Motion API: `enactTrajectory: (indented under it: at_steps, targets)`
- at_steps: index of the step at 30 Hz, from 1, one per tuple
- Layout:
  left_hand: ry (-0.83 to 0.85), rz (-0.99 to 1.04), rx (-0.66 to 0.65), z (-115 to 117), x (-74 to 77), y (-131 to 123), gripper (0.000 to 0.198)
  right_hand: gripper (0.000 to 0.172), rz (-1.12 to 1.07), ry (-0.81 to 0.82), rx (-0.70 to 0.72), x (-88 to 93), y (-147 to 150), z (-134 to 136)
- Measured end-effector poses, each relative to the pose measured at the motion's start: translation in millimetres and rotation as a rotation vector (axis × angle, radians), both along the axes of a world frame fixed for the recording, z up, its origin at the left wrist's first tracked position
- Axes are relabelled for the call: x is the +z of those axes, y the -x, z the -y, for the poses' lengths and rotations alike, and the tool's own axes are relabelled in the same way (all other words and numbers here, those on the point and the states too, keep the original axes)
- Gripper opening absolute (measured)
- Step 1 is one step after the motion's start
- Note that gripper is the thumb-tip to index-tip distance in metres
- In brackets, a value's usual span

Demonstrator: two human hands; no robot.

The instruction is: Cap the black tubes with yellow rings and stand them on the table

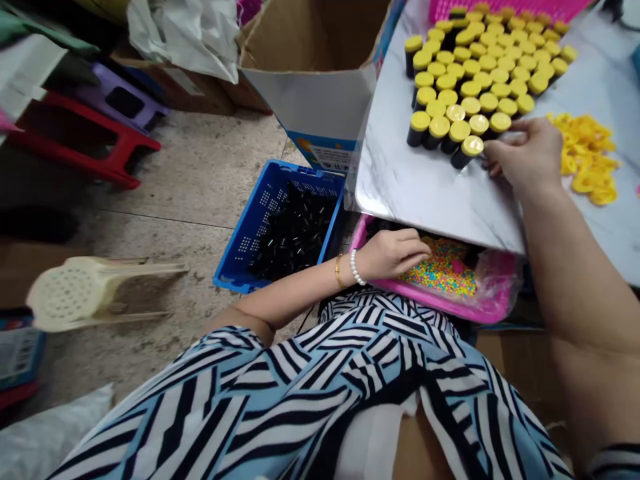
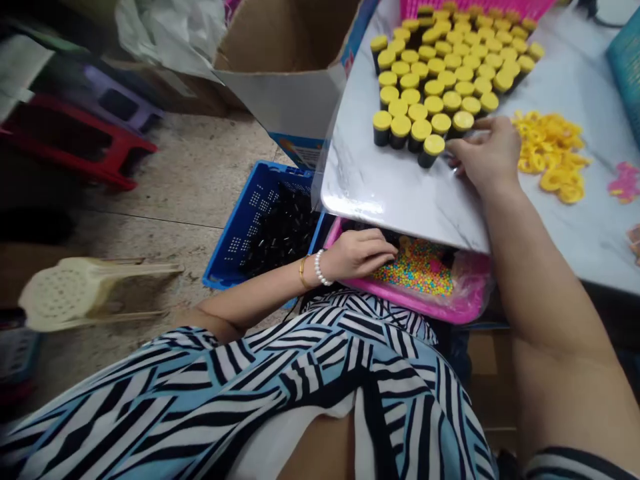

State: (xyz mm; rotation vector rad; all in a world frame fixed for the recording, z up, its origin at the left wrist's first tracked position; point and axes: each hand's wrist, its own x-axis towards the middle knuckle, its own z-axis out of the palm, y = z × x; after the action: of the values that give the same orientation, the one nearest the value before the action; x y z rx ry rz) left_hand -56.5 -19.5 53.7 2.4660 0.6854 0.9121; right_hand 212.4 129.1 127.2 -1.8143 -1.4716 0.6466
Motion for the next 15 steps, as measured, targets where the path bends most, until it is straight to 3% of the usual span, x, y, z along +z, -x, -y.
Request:
enactTrajectory:
  at_steps: [2,3,5,8,11,15]
  targets:
    - [-0.005,-0.238,0.031,3.9,-17.5,6.3,0.029,0.06,-0.131,-0.021,-0.011,-2.3,2.1,9.3]
    - [-0.005,-0.354,0.044,3.7,-24.9,5.4,0.029,0.055,-0.159,-0.037,0.01,-2.4,0.9,18.5]
    - [-0.002,-0.524,0.036,0.0,-35.8,-2.9,0.029,0.039,-0.101,-0.044,0.072,-1.7,-7.0,41.9]
    - [-0.007,-0.605,0.009,-11.1,-42.4,-21.6,0.027,0.032,0.109,-0.071,0.074,0.5,-33.6,72.9]
    - [-0.007,-0.611,0.021,-25.4,-42.2,-34.0,0.027,0.032,0.291,-0.208,-0.093,7.5,-76.4,81.0]
    - [0.014,-0.641,-0.096,-38.6,-31.6,-36.8,0.027,0.032,0.543,-0.29,-0.355,13.1,-150.5,67.2]
